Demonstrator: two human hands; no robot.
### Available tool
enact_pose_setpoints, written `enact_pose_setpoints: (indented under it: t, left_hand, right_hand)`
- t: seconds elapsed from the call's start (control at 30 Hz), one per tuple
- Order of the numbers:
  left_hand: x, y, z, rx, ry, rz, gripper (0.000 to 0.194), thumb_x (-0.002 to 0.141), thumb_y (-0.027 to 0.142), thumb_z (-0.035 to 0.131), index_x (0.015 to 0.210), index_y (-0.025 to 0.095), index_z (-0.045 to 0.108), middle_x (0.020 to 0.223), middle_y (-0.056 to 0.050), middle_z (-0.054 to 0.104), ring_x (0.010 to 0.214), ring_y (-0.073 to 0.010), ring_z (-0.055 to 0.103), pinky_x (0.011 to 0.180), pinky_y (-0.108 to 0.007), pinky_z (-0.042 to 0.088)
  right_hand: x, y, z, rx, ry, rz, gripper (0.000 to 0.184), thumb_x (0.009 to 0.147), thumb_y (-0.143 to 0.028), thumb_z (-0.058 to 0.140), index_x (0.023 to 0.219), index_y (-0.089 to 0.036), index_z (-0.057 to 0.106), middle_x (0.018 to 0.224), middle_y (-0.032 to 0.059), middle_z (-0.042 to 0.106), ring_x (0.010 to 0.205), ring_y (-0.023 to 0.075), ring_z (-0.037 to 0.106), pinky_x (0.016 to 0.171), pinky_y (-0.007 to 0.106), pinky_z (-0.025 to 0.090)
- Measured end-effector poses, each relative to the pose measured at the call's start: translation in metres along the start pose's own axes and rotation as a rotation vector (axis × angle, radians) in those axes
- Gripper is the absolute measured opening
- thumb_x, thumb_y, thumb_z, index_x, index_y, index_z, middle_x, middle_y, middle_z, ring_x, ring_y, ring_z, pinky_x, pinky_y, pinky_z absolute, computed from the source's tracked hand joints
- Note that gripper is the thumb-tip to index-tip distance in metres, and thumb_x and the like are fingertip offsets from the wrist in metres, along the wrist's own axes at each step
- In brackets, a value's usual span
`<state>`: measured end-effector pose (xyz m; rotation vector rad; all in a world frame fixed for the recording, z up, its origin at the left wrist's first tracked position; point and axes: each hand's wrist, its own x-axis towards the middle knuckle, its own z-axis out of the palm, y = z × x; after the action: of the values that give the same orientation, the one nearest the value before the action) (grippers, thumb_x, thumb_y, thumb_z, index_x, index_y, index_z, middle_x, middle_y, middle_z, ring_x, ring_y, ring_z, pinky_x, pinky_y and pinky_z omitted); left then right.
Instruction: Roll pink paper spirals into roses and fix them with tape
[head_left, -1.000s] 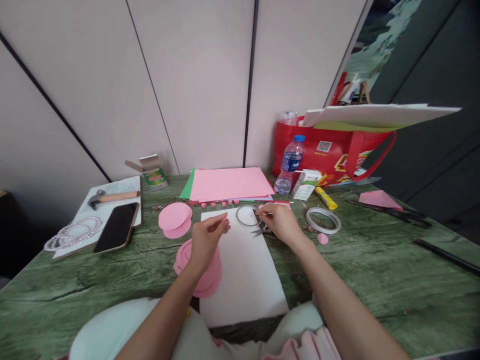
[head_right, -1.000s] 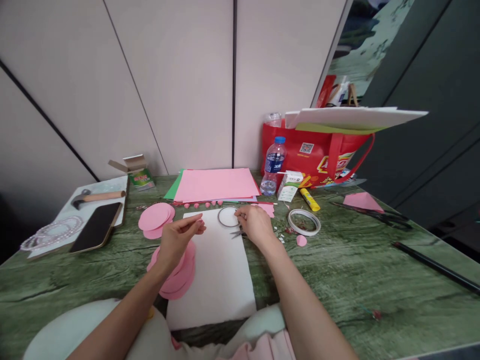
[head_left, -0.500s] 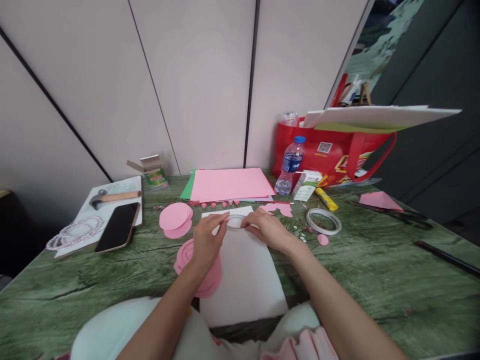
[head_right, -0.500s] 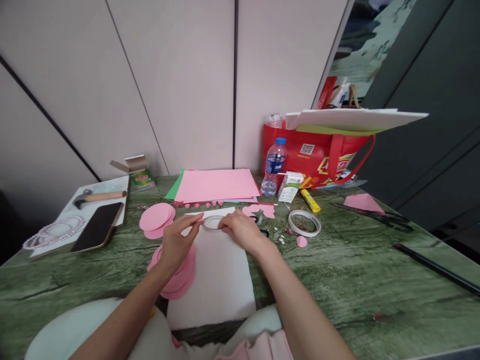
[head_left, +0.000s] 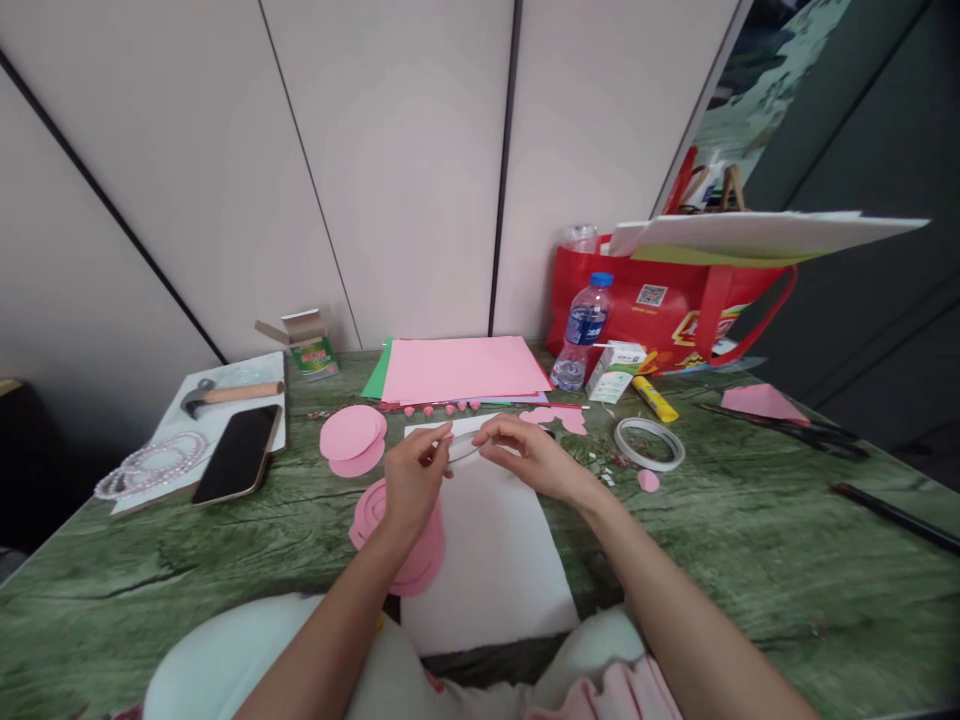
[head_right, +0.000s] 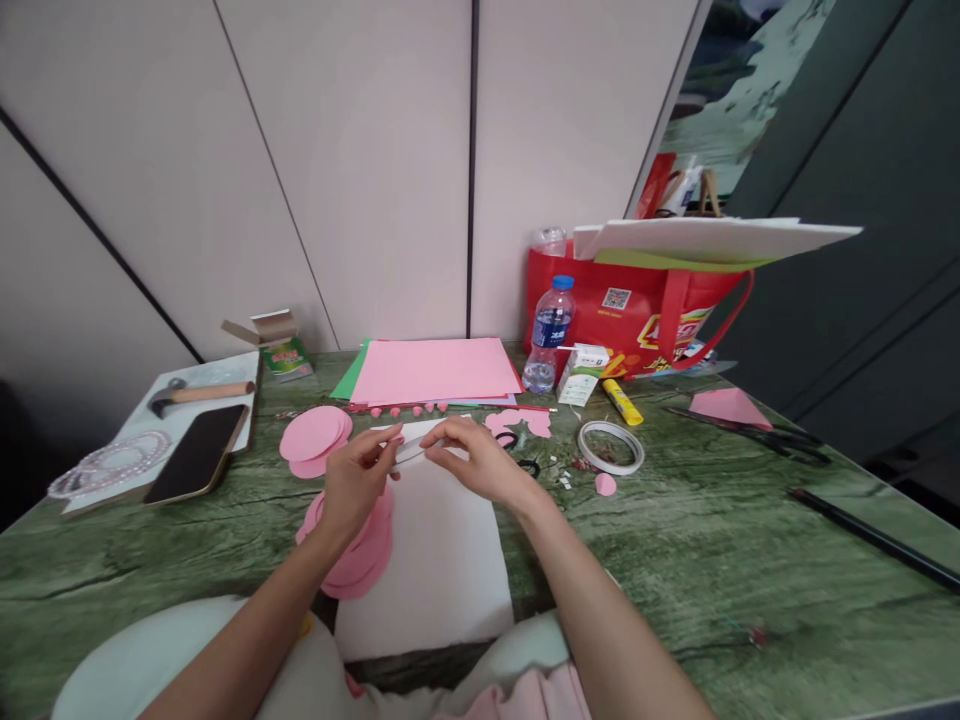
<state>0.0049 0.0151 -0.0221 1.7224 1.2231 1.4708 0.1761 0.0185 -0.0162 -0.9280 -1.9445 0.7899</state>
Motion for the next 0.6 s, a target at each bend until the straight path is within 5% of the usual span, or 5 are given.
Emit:
enact_pose_setpoints:
  t: [0.4, 0.6]
  left_hand:
    - [-0.001, 0.005, -0.001, -0.017, 0.048, -0.122, 0.026, 0.072, 0.025, 0.055, 0.094, 0.018, 0.066, 0.08, -0.003, 0.063, 0.038, -0.0045, 0.05, 0.028, -0.015, 0.035]
    - [0.001, 0.001, -0.001, -0.107, 0.075, -0.301, 0.03, 0.068, 0.026, 0.058, 0.093, 0.01, 0.065, 0.062, -0.003, 0.063, 0.034, -0.0063, 0.048, 0.028, -0.017, 0.035]
  right_hand:
    - [0.002, -0.007, 0.024, -0.162, 0.224, -0.074, 0.021, 0.069, -0.033, 0.065, 0.085, -0.022, 0.058, 0.09, 0.0035, 0.06, 0.089, 0.0185, 0.051, 0.083, 0.037, 0.037]
    - [0.001, 0.006, -0.003, -0.075, 0.161, 0.04, 0.029, 0.078, -0.031, 0.054, 0.105, -0.022, 0.051, 0.107, 0.0054, 0.057, 0.089, 0.0161, 0.054, 0.076, 0.03, 0.043]
